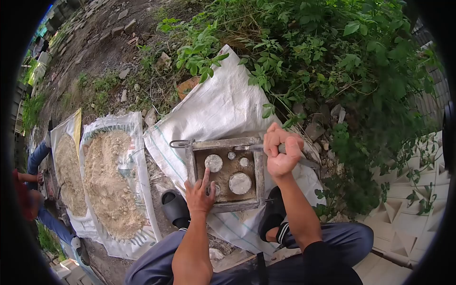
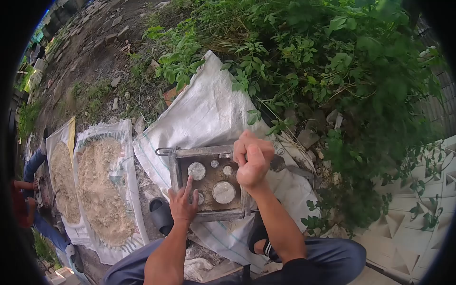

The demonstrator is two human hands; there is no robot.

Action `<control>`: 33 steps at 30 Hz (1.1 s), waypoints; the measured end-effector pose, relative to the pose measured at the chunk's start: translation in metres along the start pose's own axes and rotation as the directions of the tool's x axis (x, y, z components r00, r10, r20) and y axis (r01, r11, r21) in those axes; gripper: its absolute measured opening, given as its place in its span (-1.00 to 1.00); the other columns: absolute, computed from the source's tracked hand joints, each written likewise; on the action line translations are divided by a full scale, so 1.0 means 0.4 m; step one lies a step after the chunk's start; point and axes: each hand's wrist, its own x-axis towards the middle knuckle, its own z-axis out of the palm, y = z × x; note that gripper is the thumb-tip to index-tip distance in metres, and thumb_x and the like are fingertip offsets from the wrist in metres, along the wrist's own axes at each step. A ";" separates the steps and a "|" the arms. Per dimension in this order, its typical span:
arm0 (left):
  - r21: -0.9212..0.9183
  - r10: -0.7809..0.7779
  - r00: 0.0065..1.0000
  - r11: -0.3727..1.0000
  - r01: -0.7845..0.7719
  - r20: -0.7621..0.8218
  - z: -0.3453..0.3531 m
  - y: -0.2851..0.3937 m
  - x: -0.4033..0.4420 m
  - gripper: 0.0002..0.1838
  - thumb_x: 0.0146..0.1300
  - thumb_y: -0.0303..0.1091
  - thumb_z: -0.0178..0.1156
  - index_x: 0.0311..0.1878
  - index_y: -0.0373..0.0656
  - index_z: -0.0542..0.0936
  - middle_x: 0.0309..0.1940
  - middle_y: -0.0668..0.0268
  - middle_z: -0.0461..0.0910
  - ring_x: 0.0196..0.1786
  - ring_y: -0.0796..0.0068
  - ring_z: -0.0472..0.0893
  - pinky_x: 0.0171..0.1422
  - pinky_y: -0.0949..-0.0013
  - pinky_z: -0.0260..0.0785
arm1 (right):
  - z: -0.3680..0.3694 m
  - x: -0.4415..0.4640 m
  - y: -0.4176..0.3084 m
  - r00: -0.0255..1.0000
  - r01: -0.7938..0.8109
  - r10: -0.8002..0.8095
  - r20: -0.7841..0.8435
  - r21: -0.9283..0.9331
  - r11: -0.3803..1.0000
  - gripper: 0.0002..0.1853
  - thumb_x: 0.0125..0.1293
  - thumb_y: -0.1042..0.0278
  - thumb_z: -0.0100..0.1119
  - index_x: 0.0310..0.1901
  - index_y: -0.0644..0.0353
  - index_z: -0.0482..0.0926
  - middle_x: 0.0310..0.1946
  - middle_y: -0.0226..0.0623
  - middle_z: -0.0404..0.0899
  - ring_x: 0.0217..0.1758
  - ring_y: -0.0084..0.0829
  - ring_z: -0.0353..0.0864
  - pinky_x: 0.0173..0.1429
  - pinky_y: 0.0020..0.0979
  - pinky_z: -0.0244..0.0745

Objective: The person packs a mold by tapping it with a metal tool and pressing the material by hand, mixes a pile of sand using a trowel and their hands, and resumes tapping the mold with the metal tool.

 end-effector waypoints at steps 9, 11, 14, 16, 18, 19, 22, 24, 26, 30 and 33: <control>0.017 0.004 0.999 1.000 -0.003 -0.036 0.008 -0.008 0.004 -0.40 0.20 -0.19 0.24 0.36 0.23 0.42 -0.42 0.33 0.53 -0.14 0.04 0.41 0.17 0.10 0.33 | -0.004 0.018 0.010 0.997 -0.011 0.013 0.073 -0.033 0.999 -0.62 0.14 0.21 -0.22 -0.77 0.14 0.06 -0.85 -0.40 0.15 -0.73 -0.49 0.06 -0.55 -0.38 -0.02; 0.017 -0.002 1.000 1.000 0.002 -0.019 0.009 -0.010 -0.010 -0.40 0.21 -0.19 0.23 0.36 0.23 0.42 -0.42 0.32 0.54 -0.15 0.04 0.41 0.15 0.10 0.33 | -0.004 0.006 -0.048 0.998 0.009 -0.005 -0.056 0.066 0.998 -0.45 0.30 -0.04 -0.27 -0.76 0.14 0.06 -0.87 -0.43 0.08 -0.75 -0.53 -0.04 -0.43 -0.44 0.04; 0.024 0.014 1.000 1.000 -0.014 -0.009 -0.007 -0.011 -0.005 -0.40 0.22 -0.19 0.22 0.36 0.23 0.42 -0.42 0.32 0.55 -0.15 0.03 0.41 0.14 0.10 0.33 | 0.014 -0.033 0.060 1.000 -0.022 0.023 -0.021 0.006 1.000 -0.46 0.30 -0.03 -0.29 -0.77 0.11 0.04 -0.89 -0.44 0.06 -0.76 -0.53 -0.04 -0.39 -0.46 0.06; 0.040 0.010 1.000 0.999 -0.009 -0.010 -0.004 -0.003 -0.001 -0.39 0.21 -0.19 0.23 0.37 0.23 0.40 -0.42 0.31 0.56 -0.15 0.00 0.41 0.13 0.09 0.33 | 0.012 -0.011 0.054 0.994 -0.031 0.046 0.102 -0.143 0.989 -0.46 0.31 -0.03 -0.31 -0.78 0.07 0.04 -0.89 -0.47 0.05 -0.77 -0.54 -0.04 -0.39 -0.49 0.06; 0.021 0.017 1.000 1.000 -0.017 -0.001 0.001 -0.003 0.001 -0.39 0.21 -0.18 0.22 0.38 0.23 0.40 -0.42 0.31 0.55 -0.15 0.01 0.41 0.13 0.10 0.33 | 0.001 -0.016 0.003 0.999 -0.046 0.046 -0.007 -0.068 0.997 -0.46 0.31 -0.03 -0.30 -0.77 0.08 0.04 -0.88 -0.46 0.07 -0.76 -0.53 -0.04 -0.42 -0.47 0.05; 0.014 0.013 1.000 1.000 -0.013 0.006 0.002 -0.011 -0.003 -0.39 0.22 -0.18 0.22 0.38 0.23 0.40 -0.42 0.31 0.55 -0.16 0.01 0.42 0.13 0.10 0.33 | 0.001 -0.017 -0.025 0.992 -0.058 0.060 -0.111 0.023 0.998 -0.46 0.31 -0.04 -0.29 -0.76 0.09 0.04 -0.87 -0.45 0.09 -0.76 -0.53 -0.04 -0.45 -0.46 0.03; 0.035 -0.003 1.000 0.999 0.002 0.017 -0.005 -0.007 -0.003 -0.40 0.22 -0.17 0.22 0.37 0.22 0.41 -0.42 0.31 0.55 -0.17 0.02 0.42 0.13 0.11 0.33 | 0.009 -0.075 0.043 0.999 -0.025 0.026 -0.046 0.015 1.000 -0.48 0.30 0.04 -0.30 -0.77 0.16 0.10 -0.85 -0.40 0.11 -0.75 -0.50 0.08 -0.50 -0.42 0.00; 0.049 0.030 0.999 0.998 -0.030 -0.019 -0.008 -0.006 -0.003 -0.41 0.23 -0.16 0.21 0.37 0.22 0.41 -0.42 0.31 0.56 -0.17 0.02 0.42 0.13 0.11 0.33 | 0.010 -0.062 0.065 0.995 0.083 -0.080 0.068 -0.044 0.996 -0.51 0.24 0.09 -0.23 -0.79 0.17 0.09 -0.85 -0.39 0.14 -0.73 -0.49 0.02 -0.48 -0.43 -0.02; 0.061 0.058 0.997 0.997 -0.055 -0.046 -0.001 -0.004 -0.012 -0.41 0.23 -0.16 0.21 0.37 0.22 0.41 -0.43 0.30 0.56 -0.18 0.02 0.42 0.12 0.11 0.33 | -0.001 -0.036 0.030 0.999 0.006 -0.004 0.051 -0.033 0.999 -0.46 0.28 0.01 -0.24 -0.78 0.15 0.07 -0.86 -0.41 0.11 -0.74 -0.50 -0.01 -0.43 -0.43 0.00; 0.025 -0.018 1.000 1.000 0.017 0.011 0.000 -0.010 -0.013 -0.41 0.24 -0.16 0.21 0.37 0.23 0.41 -0.45 0.29 0.56 -0.17 0.02 0.43 0.15 0.12 0.33 | 0.020 -0.040 -0.008 1.000 -0.020 0.020 0.015 0.018 1.000 -0.42 0.32 -0.06 -0.25 -0.77 0.14 0.06 -0.85 -0.43 0.06 -0.74 -0.53 -0.01 -0.42 -0.43 0.02; 0.008 0.001 1.000 1.000 -0.001 -0.016 -0.002 -0.003 -0.003 -0.41 0.24 -0.16 0.21 0.37 0.24 0.40 -0.45 0.30 0.55 -0.15 0.01 0.43 0.18 0.12 0.33 | 0.027 -0.047 0.076 0.998 -0.033 0.041 0.057 -0.139 0.990 -0.43 0.32 -0.04 -0.27 -0.76 0.13 0.06 -0.80 -0.40 0.12 -0.73 -0.52 0.03 -0.59 -0.47 -0.14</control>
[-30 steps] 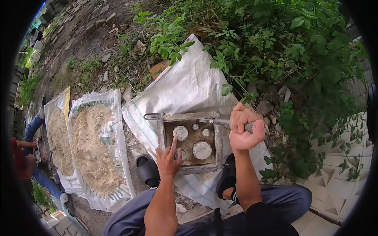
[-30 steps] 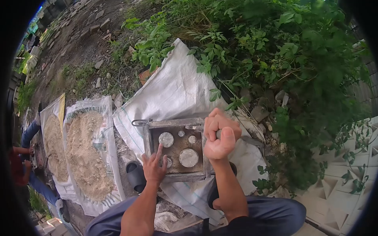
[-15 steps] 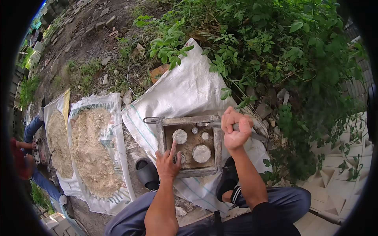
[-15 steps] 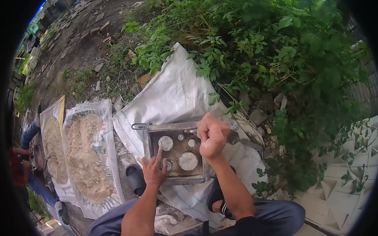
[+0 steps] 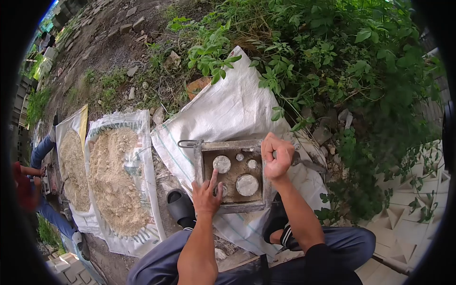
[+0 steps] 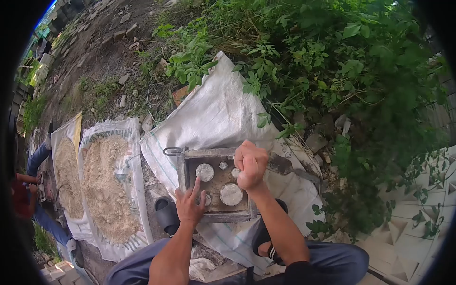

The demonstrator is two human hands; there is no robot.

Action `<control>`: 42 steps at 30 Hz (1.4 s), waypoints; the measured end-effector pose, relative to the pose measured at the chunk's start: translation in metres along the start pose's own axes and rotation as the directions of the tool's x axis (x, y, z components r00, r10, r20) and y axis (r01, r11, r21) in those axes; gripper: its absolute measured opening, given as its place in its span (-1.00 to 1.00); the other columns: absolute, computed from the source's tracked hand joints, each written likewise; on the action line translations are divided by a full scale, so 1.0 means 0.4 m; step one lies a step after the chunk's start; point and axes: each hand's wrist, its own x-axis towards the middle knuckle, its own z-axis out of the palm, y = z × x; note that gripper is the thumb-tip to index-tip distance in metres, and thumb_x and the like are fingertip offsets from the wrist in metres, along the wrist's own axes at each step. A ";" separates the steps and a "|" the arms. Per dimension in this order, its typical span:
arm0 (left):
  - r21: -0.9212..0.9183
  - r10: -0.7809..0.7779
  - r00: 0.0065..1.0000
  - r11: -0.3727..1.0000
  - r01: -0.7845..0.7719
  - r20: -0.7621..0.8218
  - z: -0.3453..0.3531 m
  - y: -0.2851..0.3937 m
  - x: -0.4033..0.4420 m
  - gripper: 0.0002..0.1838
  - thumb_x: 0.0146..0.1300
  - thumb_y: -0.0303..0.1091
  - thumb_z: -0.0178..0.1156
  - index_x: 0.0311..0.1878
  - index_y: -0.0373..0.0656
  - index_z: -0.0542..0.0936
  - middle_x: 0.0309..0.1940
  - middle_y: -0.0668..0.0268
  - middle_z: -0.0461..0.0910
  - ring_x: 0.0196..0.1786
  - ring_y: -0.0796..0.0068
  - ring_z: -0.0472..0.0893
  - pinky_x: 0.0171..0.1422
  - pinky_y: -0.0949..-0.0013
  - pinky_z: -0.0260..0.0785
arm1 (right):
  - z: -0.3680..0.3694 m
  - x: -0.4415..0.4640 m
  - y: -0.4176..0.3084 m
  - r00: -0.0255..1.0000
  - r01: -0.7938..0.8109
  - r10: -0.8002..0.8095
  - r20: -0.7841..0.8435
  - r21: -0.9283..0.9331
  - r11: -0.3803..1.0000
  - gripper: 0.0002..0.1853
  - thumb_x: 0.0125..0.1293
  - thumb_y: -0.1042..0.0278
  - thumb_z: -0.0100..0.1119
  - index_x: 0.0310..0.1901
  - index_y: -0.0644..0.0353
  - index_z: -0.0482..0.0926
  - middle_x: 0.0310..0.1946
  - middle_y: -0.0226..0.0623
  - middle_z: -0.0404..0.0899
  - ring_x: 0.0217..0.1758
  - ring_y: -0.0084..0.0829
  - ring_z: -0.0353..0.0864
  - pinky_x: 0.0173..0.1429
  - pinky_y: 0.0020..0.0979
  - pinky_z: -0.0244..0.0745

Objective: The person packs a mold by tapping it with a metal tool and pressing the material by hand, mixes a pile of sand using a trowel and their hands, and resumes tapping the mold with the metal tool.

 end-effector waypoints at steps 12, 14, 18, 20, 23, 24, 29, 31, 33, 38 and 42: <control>-0.034 0.007 1.000 0.999 -0.008 -0.022 0.010 -0.004 0.014 -0.41 0.22 -0.17 0.23 0.36 0.24 0.42 -0.43 0.32 0.53 -0.15 0.03 0.42 0.20 0.09 0.31 | -0.024 0.035 -0.100 0.988 -0.125 0.137 -0.072 0.157 0.980 -0.55 0.23 0.14 -0.26 -0.78 0.16 0.10 -0.83 -0.43 0.18 -0.69 -0.53 0.06 -0.55 -0.42 -0.03; 0.010 0.010 1.000 1.000 -0.010 -0.009 -0.002 -0.004 -0.002 -0.42 0.23 -0.17 0.22 0.36 0.23 0.42 -0.43 0.32 0.54 -0.16 0.03 0.42 0.18 0.11 0.32 | -0.027 0.031 -0.118 0.995 -0.052 0.065 -0.073 0.167 0.985 -0.57 0.19 0.17 -0.24 -0.77 0.18 0.10 -0.82 -0.42 0.18 -0.68 -0.51 0.08 -0.54 -0.41 -0.01; 0.008 -0.002 1.000 1.000 0.002 -0.002 -0.003 0.014 0.008 -0.41 0.23 -0.16 0.21 0.37 0.23 0.41 -0.42 0.31 0.55 -0.15 0.03 0.42 0.16 0.13 0.33 | 0.011 0.050 -0.044 0.991 0.081 -0.072 0.114 -0.069 0.994 -0.57 0.17 0.15 -0.21 -0.77 0.20 0.13 -0.82 -0.35 0.20 -0.67 -0.42 0.12 -0.53 -0.38 0.01; 0.018 -0.006 1.000 1.000 0.005 0.010 0.002 -0.003 -0.001 -0.41 0.23 -0.15 0.20 0.37 0.24 0.40 -0.42 0.31 0.55 -0.15 0.02 0.42 0.16 0.13 0.33 | -0.015 0.060 -0.066 0.997 -0.082 0.082 0.007 0.043 0.996 -0.57 0.18 0.15 -0.23 -0.77 0.20 0.14 -0.82 -0.35 0.18 -0.68 -0.38 0.12 -0.53 -0.38 0.01; 0.030 0.000 1.000 1.000 0.000 0.006 0.006 -0.010 -0.005 -0.41 0.24 -0.15 0.20 0.37 0.23 0.40 -0.42 0.31 0.56 -0.15 0.03 0.42 0.16 0.13 0.33 | -0.039 0.044 -0.122 0.996 0.003 0.013 -0.090 0.185 0.983 -0.54 0.21 0.12 -0.25 -0.77 0.19 0.13 -0.82 -0.34 0.18 -0.67 -0.37 0.14 -0.53 -0.37 0.01; 0.011 0.002 1.000 1.000 -0.002 -0.001 0.005 -0.007 -0.004 -0.41 0.24 -0.16 0.20 0.37 0.22 0.40 -0.42 0.31 0.55 -0.15 0.04 0.43 0.16 0.13 0.33 | -0.031 0.029 -0.085 0.996 0.001 0.017 -0.091 0.187 0.982 -0.54 0.21 0.12 -0.25 -0.77 0.19 0.13 -0.82 -0.34 0.18 -0.67 -0.37 0.14 -0.53 -0.37 0.01; 0.027 -0.014 0.998 1.000 0.012 0.056 -0.006 0.003 0.002 -0.42 0.25 -0.15 0.19 0.38 0.21 0.40 -0.42 0.29 0.55 -0.14 0.04 0.43 0.21 0.09 0.30 | -0.037 0.023 -0.061 1.000 0.007 -0.007 -0.004 0.040 0.999 -0.48 0.28 0.04 -0.27 -0.77 0.17 0.09 -0.85 -0.37 0.14 -0.70 -0.46 0.07 -0.52 -0.39 -0.01; 0.018 -0.016 0.999 1.000 0.016 0.033 0.004 0.000 0.002 -0.41 0.25 -0.15 0.19 0.38 0.20 0.39 -0.42 0.29 0.56 -0.14 0.04 0.44 0.22 0.08 0.28 | -0.038 0.022 -0.116 0.997 0.026 -0.016 -0.080 0.124 0.992 -0.48 0.29 0.05 -0.27 -0.76 0.20 0.09 -0.82 -0.36 0.15 -0.71 -0.43 0.07 -0.52 -0.36 -0.01; 0.018 -0.018 0.999 1.000 0.017 0.042 -0.002 0.000 -0.003 -0.40 0.26 -0.14 0.18 0.39 0.19 0.38 -0.40 0.29 0.57 -0.12 0.05 0.45 0.26 0.05 0.25 | -0.009 -0.016 -0.011 0.999 0.015 -0.010 -0.050 0.089 0.996 -0.48 0.29 0.06 -0.27 -0.77 0.20 0.10 -0.83 -0.36 0.14 -0.71 -0.44 0.06 -0.52 -0.36 -0.01; 0.017 0.007 1.000 1.000 -0.008 0.010 0.004 0.003 0.008 -0.41 0.27 -0.14 0.18 0.40 0.22 0.37 -0.39 0.29 0.57 -0.12 0.05 0.45 0.24 0.06 0.28 | -0.017 0.013 -0.057 1.000 0.010 -0.010 0.001 -0.009 1.000 -0.38 0.36 -0.14 -0.33 -0.76 0.13 0.05 -0.86 -0.43 0.08 -0.75 -0.51 -0.03 -0.40 -0.46 0.02; 0.013 -0.008 1.000 1.000 0.008 0.027 0.001 -0.006 -0.007 -0.40 0.26 -0.15 0.19 0.39 0.19 0.38 -0.40 0.30 0.55 -0.13 0.06 0.46 0.26 0.07 0.26 | -0.034 -0.012 -0.092 0.994 0.021 -0.009 -0.113 0.112 0.994 -0.37 0.38 -0.13 -0.33 -0.76 0.13 0.03 -0.86 -0.44 0.08 -0.74 -0.52 -0.03 -0.40 -0.44 0.02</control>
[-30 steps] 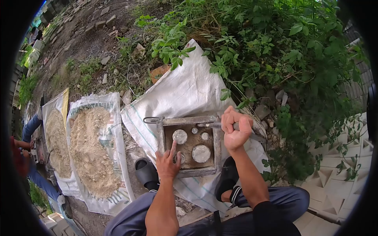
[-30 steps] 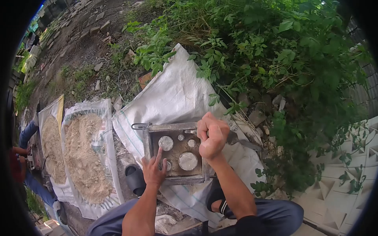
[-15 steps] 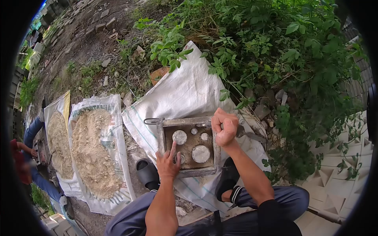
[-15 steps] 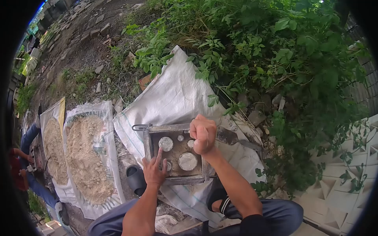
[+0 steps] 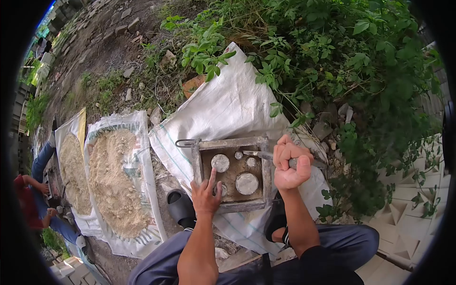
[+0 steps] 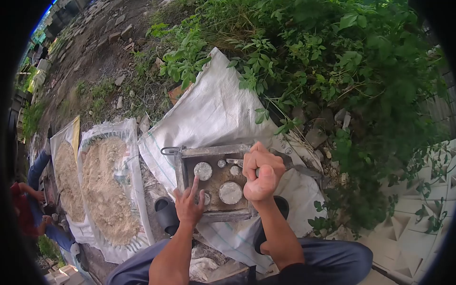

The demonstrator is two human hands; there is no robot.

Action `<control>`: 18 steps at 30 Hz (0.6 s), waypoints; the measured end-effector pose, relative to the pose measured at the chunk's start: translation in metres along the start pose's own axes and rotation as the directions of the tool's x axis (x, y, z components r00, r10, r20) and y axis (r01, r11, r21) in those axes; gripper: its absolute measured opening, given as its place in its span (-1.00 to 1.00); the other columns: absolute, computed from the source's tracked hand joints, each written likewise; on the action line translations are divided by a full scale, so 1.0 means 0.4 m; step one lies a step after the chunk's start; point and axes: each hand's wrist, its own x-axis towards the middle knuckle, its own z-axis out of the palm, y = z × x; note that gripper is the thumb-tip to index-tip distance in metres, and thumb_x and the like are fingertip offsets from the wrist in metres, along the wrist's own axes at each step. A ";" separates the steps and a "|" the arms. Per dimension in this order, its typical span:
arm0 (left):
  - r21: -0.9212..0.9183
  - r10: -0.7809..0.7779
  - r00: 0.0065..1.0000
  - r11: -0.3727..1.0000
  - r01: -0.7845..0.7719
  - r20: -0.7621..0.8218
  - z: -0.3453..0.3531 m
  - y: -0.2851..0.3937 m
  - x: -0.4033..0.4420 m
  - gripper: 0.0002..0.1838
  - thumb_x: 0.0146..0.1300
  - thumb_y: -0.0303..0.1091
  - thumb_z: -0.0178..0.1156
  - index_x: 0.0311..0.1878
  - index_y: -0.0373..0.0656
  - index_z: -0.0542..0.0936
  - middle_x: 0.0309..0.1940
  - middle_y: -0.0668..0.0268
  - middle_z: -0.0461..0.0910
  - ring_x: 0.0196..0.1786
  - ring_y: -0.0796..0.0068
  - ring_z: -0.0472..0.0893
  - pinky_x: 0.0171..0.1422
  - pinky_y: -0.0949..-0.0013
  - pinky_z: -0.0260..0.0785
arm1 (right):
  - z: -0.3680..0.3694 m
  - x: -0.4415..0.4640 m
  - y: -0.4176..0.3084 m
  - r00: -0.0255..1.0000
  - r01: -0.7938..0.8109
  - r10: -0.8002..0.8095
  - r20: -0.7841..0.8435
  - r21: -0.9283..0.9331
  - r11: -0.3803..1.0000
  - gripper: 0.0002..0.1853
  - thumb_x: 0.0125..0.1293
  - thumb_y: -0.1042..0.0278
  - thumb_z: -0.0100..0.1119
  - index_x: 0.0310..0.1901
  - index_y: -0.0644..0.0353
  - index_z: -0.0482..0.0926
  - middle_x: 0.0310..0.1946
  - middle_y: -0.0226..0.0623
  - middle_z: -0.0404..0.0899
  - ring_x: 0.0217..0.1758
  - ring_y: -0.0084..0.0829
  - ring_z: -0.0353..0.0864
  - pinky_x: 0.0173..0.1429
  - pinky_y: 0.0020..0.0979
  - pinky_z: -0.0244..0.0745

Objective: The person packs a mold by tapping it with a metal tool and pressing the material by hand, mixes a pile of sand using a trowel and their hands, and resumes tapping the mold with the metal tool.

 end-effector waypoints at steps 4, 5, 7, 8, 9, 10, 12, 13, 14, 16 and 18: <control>0.002 0.024 0.999 1.000 -0.024 -0.024 -0.004 0.005 0.009 -0.40 0.25 -0.17 0.20 0.39 0.21 0.38 -0.41 0.31 0.55 -0.16 0.07 0.44 0.19 0.09 0.30 | -0.010 0.019 0.066 0.994 -0.067 0.068 0.089 -0.019 0.998 -0.42 0.33 -0.10 -0.30 -0.76 0.11 0.03 -0.87 -0.42 0.05 -0.75 -0.46 -0.03 -0.40 -0.40 0.04; 0.005 0.028 0.999 1.000 -0.028 -0.031 0.000 0.002 0.007 -0.39 0.25 -0.18 0.20 0.40 0.24 0.37 -0.41 0.32 0.55 -0.17 0.09 0.42 0.16 0.10 0.31 | -0.018 0.020 0.047 0.993 -0.074 0.076 0.088 -0.026 0.997 -0.42 0.33 -0.10 -0.30 -0.76 0.11 0.03 -0.87 -0.42 0.05 -0.75 -0.46 -0.03 -0.40 -0.40 0.04; 0.017 0.019 0.999 1.000 -0.019 -0.029 -0.007 0.011 0.026 -0.39 0.24 -0.18 0.20 0.40 0.24 0.37 -0.41 0.32 0.55 -0.16 0.09 0.42 0.17 0.10 0.31 | -0.033 0.045 0.004 0.999 -0.045 0.042 0.022 0.142 0.989 -0.44 0.33 -0.08 -0.32 -0.76 0.10 0.04 -0.88 -0.39 0.08 -0.75 -0.48 -0.06 -0.36 -0.40 0.05; 0.033 0.020 1.000 0.999 -0.019 -0.008 -0.013 0.010 0.011 -0.39 0.24 -0.19 0.21 0.40 0.24 0.37 -0.41 0.32 0.55 -0.16 0.10 0.42 0.17 0.11 0.31 | -0.038 0.053 -0.024 0.999 -0.032 0.030 0.012 0.169 0.985 -0.45 0.32 -0.07 -0.34 -0.76 0.08 0.06 -0.89 -0.37 0.10 -0.76 -0.51 -0.10 -0.32 -0.40 0.04; 0.036 0.010 1.000 0.999 -0.010 0.000 -0.009 0.006 0.009 -0.39 0.24 -0.19 0.21 0.40 0.24 0.37 -0.41 0.32 0.55 -0.16 0.10 0.42 0.17 0.11 0.31 | -0.039 0.063 -0.054 1.000 -0.027 0.026 0.009 0.189 0.982 -0.45 0.32 -0.09 -0.35 -0.75 0.08 0.07 -0.89 -0.39 0.09 -0.77 -0.51 -0.14 -0.31 -0.40 0.03; 0.014 0.007 1.000 1.000 -0.007 -0.005 -0.007 0.004 0.008 -0.38 0.23 -0.19 0.21 0.40 0.24 0.38 -0.41 0.32 0.54 -0.15 0.08 0.42 0.18 0.10 0.31 | -0.043 0.072 -0.076 0.999 -0.038 0.036 0.015 0.192 0.981 -0.45 0.32 -0.09 -0.35 -0.75 0.08 0.07 -0.89 -0.39 0.09 -0.77 -0.51 -0.14 -0.31 -0.40 0.03; -0.010 0.002 1.000 1.000 -0.002 -0.006 -0.004 0.002 0.007 -0.38 0.23 -0.19 0.22 0.39 0.24 0.38 -0.41 0.32 0.54 -0.15 0.07 0.42 0.18 0.10 0.31 | -0.051 0.088 -0.110 0.998 0.007 -0.020 0.059 0.222 0.975 -0.43 0.30 -0.06 -0.24 -0.78 0.12 0.11 -0.88 -0.43 0.10 -0.81 -0.52 -0.01 -0.42 -0.39 0.00; 0.009 0.013 1.000 1.000 -0.013 -0.019 -0.002 0.001 0.010 -0.38 0.23 -0.19 0.22 0.39 0.24 0.38 -0.41 0.32 0.54 -0.14 0.05 0.42 0.19 0.09 0.31 | -0.046 0.092 -0.125 0.998 0.006 -0.020 0.061 0.219 0.976 -0.43 0.30 -0.06 -0.24 -0.78 0.12 0.11 -0.88 -0.43 0.10 -0.81 -0.52 -0.01 -0.42 -0.39 0.00; 0.026 0.024 0.999 0.999 -0.023 -0.031 -0.001 0.003 0.009 -0.38 0.22 -0.19 0.22 0.39 0.24 0.38 -0.41 0.32 0.54 -0.13 0.04 0.42 0.20 0.09 0.31 | -0.038 0.092 -0.141 0.993 0.024 -0.045 0.112 0.183 0.983 -0.41 0.30 -0.09 -0.22 -0.78 0.13 0.13 -0.87 -0.43 0.11 -0.81 -0.52 0.01 -0.44 -0.39 -0.01; 0.021 0.017 1.000 1.000 -0.017 -0.024 -0.002 0.005 0.010 -0.38 0.22 -0.19 0.22 0.39 0.24 0.38 -0.40 0.32 0.54 -0.13 0.03 0.42 0.20 0.09 0.30 | -0.018 0.076 -0.149 0.984 0.049 -0.074 0.162 0.150 0.988 -0.40 0.31 -0.13 -0.19 -0.78 0.13 0.14 -0.87 -0.44 0.13 -0.81 -0.52 0.04 -0.45 -0.39 -0.01; 0.014 0.020 1.000 1.000 -0.020 -0.014 -0.003 0.005 0.008 -0.38 0.22 -0.19 0.22 0.39 0.23 0.38 -0.40 0.32 0.55 -0.12 0.02 0.42 0.21 0.09 0.30 | 0.004 0.049 -0.144 0.959 0.116 -0.139 0.249 0.106 0.988 -0.36 0.31 -0.18 -0.16 -0.78 0.14 0.15 -0.86 -0.45 0.14 -0.79 -0.51 0.07 -0.47 -0.40 -0.02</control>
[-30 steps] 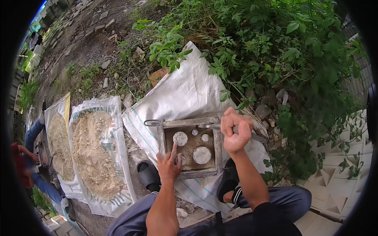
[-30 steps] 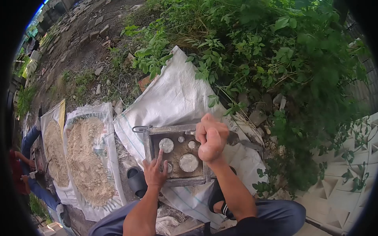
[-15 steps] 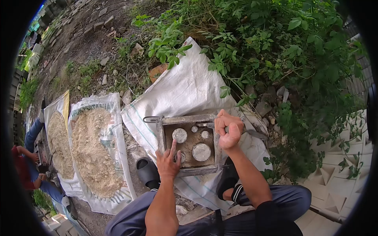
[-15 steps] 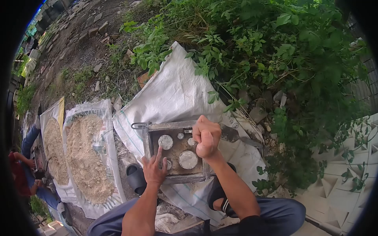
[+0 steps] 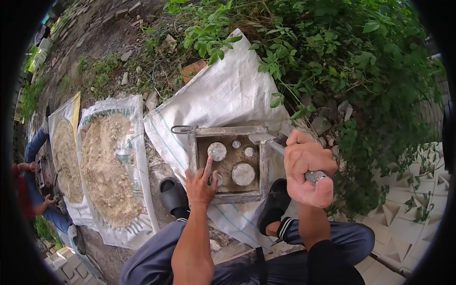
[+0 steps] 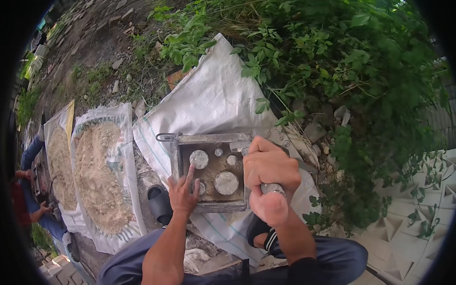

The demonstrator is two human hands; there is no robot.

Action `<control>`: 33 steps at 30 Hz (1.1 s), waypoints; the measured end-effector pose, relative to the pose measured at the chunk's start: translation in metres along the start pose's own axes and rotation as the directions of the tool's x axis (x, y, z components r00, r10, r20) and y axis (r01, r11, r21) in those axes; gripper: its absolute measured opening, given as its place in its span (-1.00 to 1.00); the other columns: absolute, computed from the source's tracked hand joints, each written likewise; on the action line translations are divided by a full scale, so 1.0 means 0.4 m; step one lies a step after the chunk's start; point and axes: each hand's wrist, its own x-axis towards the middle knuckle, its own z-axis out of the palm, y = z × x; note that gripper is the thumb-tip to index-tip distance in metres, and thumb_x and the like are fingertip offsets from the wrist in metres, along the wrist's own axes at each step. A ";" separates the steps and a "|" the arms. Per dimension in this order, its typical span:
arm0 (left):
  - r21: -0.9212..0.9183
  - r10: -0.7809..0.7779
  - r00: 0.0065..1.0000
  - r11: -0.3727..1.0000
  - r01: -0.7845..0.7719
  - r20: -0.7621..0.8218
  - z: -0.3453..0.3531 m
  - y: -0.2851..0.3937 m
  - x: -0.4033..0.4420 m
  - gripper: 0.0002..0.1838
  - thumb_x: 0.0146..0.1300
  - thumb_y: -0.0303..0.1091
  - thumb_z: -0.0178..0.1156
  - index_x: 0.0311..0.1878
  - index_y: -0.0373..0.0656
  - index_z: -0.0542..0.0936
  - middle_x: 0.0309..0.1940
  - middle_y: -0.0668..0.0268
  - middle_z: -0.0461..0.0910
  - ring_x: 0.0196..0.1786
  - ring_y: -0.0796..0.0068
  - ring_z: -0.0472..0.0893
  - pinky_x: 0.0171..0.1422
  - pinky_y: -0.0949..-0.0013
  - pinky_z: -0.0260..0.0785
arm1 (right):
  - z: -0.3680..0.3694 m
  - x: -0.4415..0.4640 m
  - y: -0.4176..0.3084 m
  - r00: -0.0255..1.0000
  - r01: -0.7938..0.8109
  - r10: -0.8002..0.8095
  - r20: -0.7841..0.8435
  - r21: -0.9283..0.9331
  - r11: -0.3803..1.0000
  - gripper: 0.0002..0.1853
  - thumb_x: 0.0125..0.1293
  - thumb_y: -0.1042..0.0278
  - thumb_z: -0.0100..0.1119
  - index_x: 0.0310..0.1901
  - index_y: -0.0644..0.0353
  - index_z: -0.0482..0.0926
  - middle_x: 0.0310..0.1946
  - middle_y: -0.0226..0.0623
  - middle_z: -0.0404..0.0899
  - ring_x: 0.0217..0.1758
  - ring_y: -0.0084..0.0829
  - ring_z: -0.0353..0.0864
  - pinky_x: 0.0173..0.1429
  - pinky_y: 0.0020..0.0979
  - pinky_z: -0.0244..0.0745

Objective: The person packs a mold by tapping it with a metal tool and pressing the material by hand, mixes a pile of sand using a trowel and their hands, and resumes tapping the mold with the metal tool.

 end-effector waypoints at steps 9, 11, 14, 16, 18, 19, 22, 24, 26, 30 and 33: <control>-0.015 -0.011 1.000 1.000 0.011 -0.002 -0.005 -0.002 -0.002 -0.41 0.27 -0.18 0.16 0.40 0.24 0.37 -0.40 0.32 0.54 -0.09 0.02 0.40 0.17 0.15 0.34 | 0.007 0.026 0.001 0.996 -0.026 0.028 -0.087 0.023 0.999 -0.38 0.33 -0.09 -0.18 -0.79 0.17 0.12 -0.85 -0.43 0.11 -0.76 -0.48 0.06 -0.50 -0.41 0.02; -0.033 -0.043 0.996 0.998 0.046 0.072 -0.011 -0.001 0.000 -0.41 0.27 -0.18 0.17 0.39 0.24 0.38 -0.41 0.33 0.54 -0.09 0.02 0.39 0.19 0.14 0.33 | 0.012 0.018 0.029 0.996 -0.033 0.037 -0.082 0.049 0.998 -0.39 0.33 -0.07 -0.19 -0.79 0.18 0.12 -0.85 -0.42 0.10 -0.76 -0.48 0.07 -0.51 -0.42 0.02; -0.020 -0.009 1.000 1.000 0.009 0.003 0.007 -0.011 -0.004 -0.40 0.26 -0.18 0.18 0.40 0.24 0.38 -0.41 0.33 0.54 -0.10 0.03 0.39 0.20 0.13 0.32 | 0.011 -0.040 0.167 0.991 -0.058 0.055 -0.122 -0.019 0.998 -0.41 0.32 -0.04 -0.22 -0.78 0.19 0.11 -0.85 -0.41 0.11 -0.76 -0.49 0.09 -0.54 -0.44 -0.01; -0.013 -0.009 1.000 1.000 0.009 -0.022 0.002 -0.008 -0.004 -0.41 0.24 -0.16 0.20 0.38 0.26 0.39 -0.41 0.34 0.55 -0.12 0.04 0.41 0.18 0.12 0.33 | 0.015 -0.058 0.223 0.992 -0.084 0.072 -0.102 -0.116 0.990 -0.38 0.34 -0.11 -0.27 -0.78 0.16 0.07 -0.87 -0.43 0.08 -0.75 -0.50 -0.05 -0.50 -0.44 0.00; -0.008 0.004 1.000 1.000 -0.004 -0.030 0.000 -0.003 -0.006 -0.41 0.23 -0.14 0.21 0.37 0.28 0.41 -0.42 0.34 0.55 -0.14 0.04 0.43 0.16 0.11 0.34 | 0.015 -0.045 0.204 0.986 -0.125 0.110 -0.128 -0.120 0.985 -0.38 0.35 -0.10 -0.28 -0.77 0.15 0.06 -0.87 -0.44 0.07 -0.74 -0.51 -0.05 -0.50 -0.44 -0.01; -0.018 0.003 1.000 1.000 -0.003 -0.026 0.001 -0.003 0.002 -0.41 0.23 -0.14 0.21 0.37 0.28 0.41 -0.42 0.34 0.55 -0.14 0.04 0.43 0.16 0.11 0.34 | 0.019 -0.026 0.190 0.979 -0.160 0.143 -0.145 -0.120 0.980 -0.38 0.35 -0.10 -0.28 -0.77 0.15 0.05 -0.87 -0.45 0.05 -0.73 -0.52 -0.05 -0.50 -0.45 -0.02; -0.027 -0.018 1.000 0.999 0.018 -0.008 0.009 -0.011 -0.002 -0.41 0.23 -0.14 0.22 0.37 0.28 0.41 -0.44 0.34 0.54 -0.16 0.05 0.43 0.16 0.11 0.33 | 0.013 -0.021 0.145 0.984 -0.064 0.057 -0.170 -0.033 0.997 -0.48 0.27 0.07 -0.21 -0.78 0.18 0.09 -0.84 -0.39 0.15 -0.73 -0.50 0.11 -0.57 -0.44 -0.05; -0.039 -0.022 1.000 0.999 0.022 -0.008 0.006 -0.013 -0.004 -0.41 0.23 -0.14 0.22 0.37 0.28 0.41 -0.45 0.33 0.53 -0.18 0.06 0.42 0.15 0.11 0.33 | 0.006 -0.055 0.217 0.987 -0.054 0.048 -0.155 -0.035 0.998 -0.51 0.25 0.10 -0.22 -0.78 0.18 0.10 -0.84 -0.40 0.16 -0.72 -0.51 0.12 -0.58 -0.42 -0.06; -0.027 0.002 0.999 1.000 -0.003 -0.042 0.007 -0.009 0.000 -0.41 0.22 -0.15 0.22 0.37 0.27 0.41 -0.46 0.32 0.52 -0.21 0.06 0.41 0.13 0.11 0.33 | 0.002 -0.041 0.257 0.997 -0.083 0.083 -0.007 -0.169 0.982 -0.49 0.28 0.09 -0.23 -0.79 0.16 0.10 -0.84 -0.43 0.17 -0.71 -0.53 0.12 -0.58 -0.42 -0.06; -0.023 -0.008 1.000 1.000 0.007 -0.029 0.009 -0.011 -0.004 -0.41 0.23 -0.15 0.22 0.37 0.27 0.41 -0.46 0.32 0.52 -0.21 0.06 0.41 0.12 0.12 0.33 | -0.005 0.019 0.135 0.963 -0.191 0.194 -0.189 0.036 0.981 -0.51 0.28 0.12 -0.24 -0.78 0.14 0.10 -0.83 -0.40 0.14 -0.73 -0.52 0.09 -0.60 -0.42 -0.06; -0.025 0.004 0.999 1.000 -0.005 -0.034 0.005 -0.013 -0.001 -0.40 0.23 -0.15 0.21 0.37 0.27 0.40 -0.46 0.33 0.52 -0.21 0.07 0.42 0.11 0.12 0.34 | 0.012 -0.070 0.226 0.995 0.021 -0.024 -0.097 -0.024 0.999 -0.52 0.27 0.11 -0.20 -0.77 0.14 0.12 -0.83 -0.41 0.15 -0.74 -0.49 0.02 -0.59 -0.41 -0.09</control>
